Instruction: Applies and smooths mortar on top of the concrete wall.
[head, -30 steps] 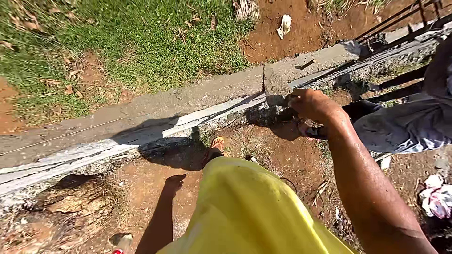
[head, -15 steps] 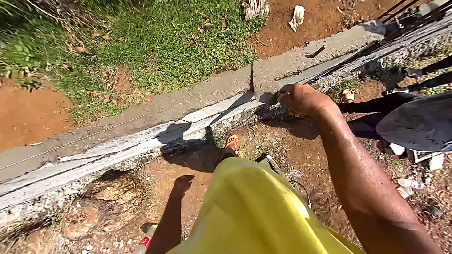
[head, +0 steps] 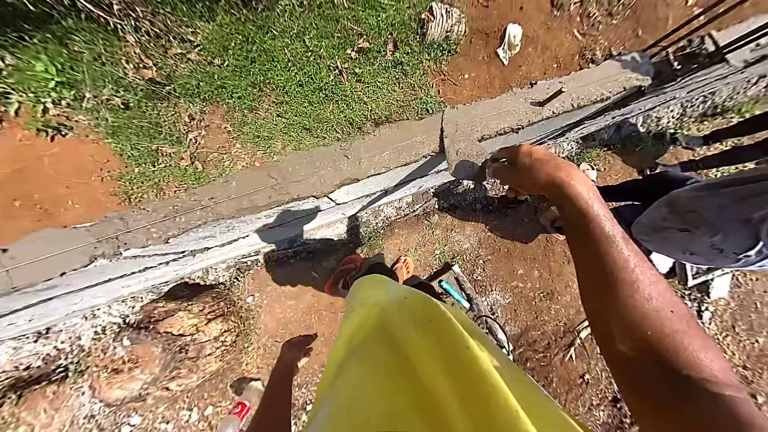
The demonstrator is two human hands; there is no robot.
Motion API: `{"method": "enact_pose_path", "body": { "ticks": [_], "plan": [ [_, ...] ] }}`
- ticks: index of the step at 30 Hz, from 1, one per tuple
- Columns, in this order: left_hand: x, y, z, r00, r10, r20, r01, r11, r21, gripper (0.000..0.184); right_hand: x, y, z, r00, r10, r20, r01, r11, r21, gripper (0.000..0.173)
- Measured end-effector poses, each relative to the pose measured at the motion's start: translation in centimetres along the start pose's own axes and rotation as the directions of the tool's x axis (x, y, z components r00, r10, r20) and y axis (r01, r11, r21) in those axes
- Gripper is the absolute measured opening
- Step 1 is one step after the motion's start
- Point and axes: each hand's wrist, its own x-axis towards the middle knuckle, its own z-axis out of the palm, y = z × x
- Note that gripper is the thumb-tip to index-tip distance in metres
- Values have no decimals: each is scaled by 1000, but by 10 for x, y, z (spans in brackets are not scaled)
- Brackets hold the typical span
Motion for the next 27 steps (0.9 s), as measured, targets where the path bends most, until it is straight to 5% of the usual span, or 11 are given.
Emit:
{"method": "enact_pose_path", "body": {
  "ticks": [8,17,22,27],
  "plan": [
    [35,67,-52,996,68,57,-69,997,21,31,2,-31,16,998,42,-41,-39,995,89,33],
    [68,156,-135,981,192,40,-195,974,119,41,-35,-127,72,998,48,30,-51,993,105,34],
    [81,162,-157,980,188,65,-197,966,169,43,-53,-174,102,997,-1,75,-5,996,89,33],
    [82,143,-164,984,143,104,-161,969,189,44,-78,-201,140,997,-37,-68,41,998,53,30]
  ]
}}
